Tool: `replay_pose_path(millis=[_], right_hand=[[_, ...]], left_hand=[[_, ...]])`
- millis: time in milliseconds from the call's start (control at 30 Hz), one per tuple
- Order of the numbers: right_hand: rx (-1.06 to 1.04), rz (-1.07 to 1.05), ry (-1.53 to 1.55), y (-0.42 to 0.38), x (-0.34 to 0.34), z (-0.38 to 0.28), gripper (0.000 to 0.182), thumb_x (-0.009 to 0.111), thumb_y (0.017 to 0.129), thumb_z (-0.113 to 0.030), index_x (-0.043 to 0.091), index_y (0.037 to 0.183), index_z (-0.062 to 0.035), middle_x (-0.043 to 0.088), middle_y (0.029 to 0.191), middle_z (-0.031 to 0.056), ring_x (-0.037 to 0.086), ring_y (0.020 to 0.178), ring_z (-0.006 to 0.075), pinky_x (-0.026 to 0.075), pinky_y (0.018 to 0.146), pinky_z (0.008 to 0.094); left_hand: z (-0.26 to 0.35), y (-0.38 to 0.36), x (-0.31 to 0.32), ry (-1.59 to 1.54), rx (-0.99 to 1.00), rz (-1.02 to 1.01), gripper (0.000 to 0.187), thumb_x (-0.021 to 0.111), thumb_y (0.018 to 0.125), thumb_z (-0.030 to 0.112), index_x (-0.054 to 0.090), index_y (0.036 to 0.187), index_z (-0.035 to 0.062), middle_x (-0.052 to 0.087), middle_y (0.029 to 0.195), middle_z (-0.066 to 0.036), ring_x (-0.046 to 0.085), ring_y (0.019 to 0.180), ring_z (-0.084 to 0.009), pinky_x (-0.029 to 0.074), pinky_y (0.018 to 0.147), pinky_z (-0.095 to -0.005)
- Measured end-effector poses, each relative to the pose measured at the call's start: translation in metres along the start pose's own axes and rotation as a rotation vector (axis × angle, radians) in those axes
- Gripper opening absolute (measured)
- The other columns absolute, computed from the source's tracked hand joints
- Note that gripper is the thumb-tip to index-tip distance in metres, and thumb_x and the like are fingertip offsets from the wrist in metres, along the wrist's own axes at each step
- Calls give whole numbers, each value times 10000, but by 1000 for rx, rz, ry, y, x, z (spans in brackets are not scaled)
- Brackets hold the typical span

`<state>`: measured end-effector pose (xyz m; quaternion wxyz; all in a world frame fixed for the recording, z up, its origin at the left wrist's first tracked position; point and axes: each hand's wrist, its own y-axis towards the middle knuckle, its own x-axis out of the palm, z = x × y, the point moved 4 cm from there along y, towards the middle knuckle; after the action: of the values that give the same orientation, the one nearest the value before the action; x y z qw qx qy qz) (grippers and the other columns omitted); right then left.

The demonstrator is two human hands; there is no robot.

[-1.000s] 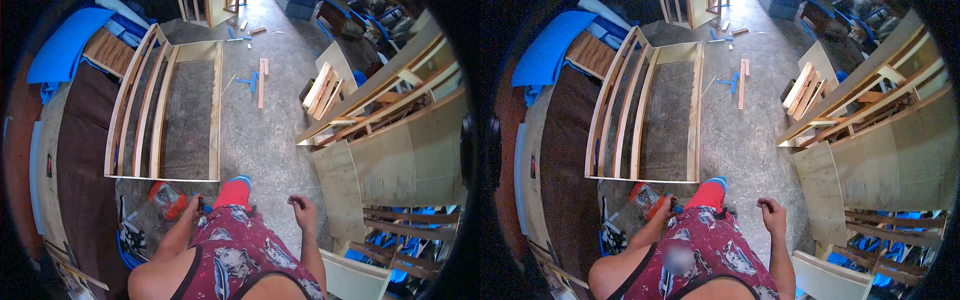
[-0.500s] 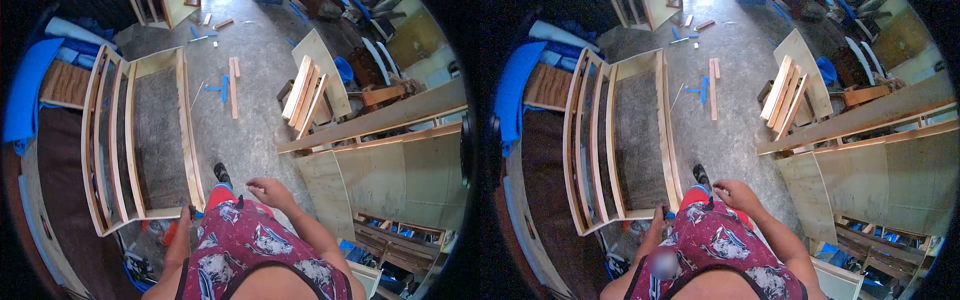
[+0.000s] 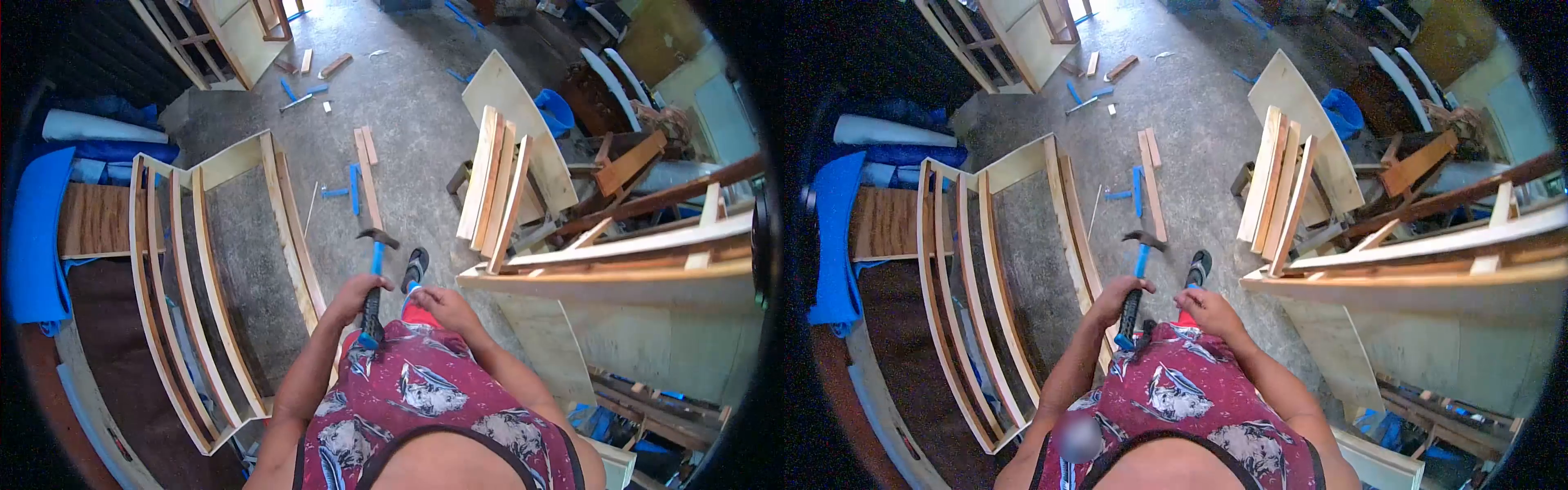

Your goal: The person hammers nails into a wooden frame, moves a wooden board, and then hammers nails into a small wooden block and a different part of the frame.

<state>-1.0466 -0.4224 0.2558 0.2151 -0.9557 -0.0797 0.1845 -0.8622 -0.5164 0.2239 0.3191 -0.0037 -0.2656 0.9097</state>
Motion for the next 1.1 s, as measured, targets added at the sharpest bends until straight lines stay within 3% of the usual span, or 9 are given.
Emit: replay_pose_path(millis=[100,267,467,567,667,733,800,933,1100], right_hand=[[-27,-6,651,64,-29,17,518,417,931,-493,571,1005,-4,629,862,83,587,753,160,452,698,277],[209,-106,665,145,-87,-4,457,442,906,-533,534,822,-94,517,686,-9,427,548,82,357,533,221],[296,-10,829,237,-148,-61,236,566,871,-291,544,794,-69,536,643,-1,504,536,103,414,499,237],[386,-118,917,300,-174,-56,178,577,853,-248,540,831,-76,534,633,12,536,542,129,448,493,258],[501,-110,1015,370,-197,-53,158,608,829,-240,522,837,-108,517,613,2,524,491,135,430,429,250],[536,-108,1079,417,-208,-66,141,610,816,-220,508,803,-124,516,601,-16,515,472,115,439,423,241],[576,-83,1130,474,-219,-76,131,599,815,-209,498,784,-132,512,591,-27,514,468,105,445,424,236],[646,71,1183,567,-229,-100,113,562,814,-191,482,748,-146,502,567,-47,512,465,89,456,425,222],[699,73,1277,647,-241,-140,65,532,809,-169,513,775,-117,513,586,-34,525,506,96,456,456,234]], left_hand=[[43,45,28,62,25,-155,313,499,846,259,670,864,-2,643,861,-68,558,865,-164,376,852,-291],[91,115,52,337,-153,-98,398,468,875,331,660,930,-14,648,821,-88,591,769,-185,445,729,-314],[143,182,35,436,27,193,526,399,933,482,614,1013,9,601,765,-74,542,678,-191,436,653,-339],[155,207,9,-49,51,-22,413,405,953,390,607,903,34,481,641,-21,451,552,-147,363,515,-282],[128,225,-47,-910,-318,-81,280,461,921,307,591,861,66,497,668,-7,453,586,-126,396,552,-255],[103,243,-100,-1363,-174,-150,204,491,906,265,601,852,102,495,655,11,452,567,-114,377,508,-234],[96,263,-154,-1571,-151,232,175,495,903,237,604,876,103,528,670,17,478,548,-131,422,503,-252],[107,305,-254,-1612,-301,391,180,487,911,233,604,895,97,573,707,12,523,568,-137,478,545,-278],[215,391,-394,-1293,-9,330,203,441,944,221,555,1057,96,597,763,-12,578,603,-132,493,541,-293]])
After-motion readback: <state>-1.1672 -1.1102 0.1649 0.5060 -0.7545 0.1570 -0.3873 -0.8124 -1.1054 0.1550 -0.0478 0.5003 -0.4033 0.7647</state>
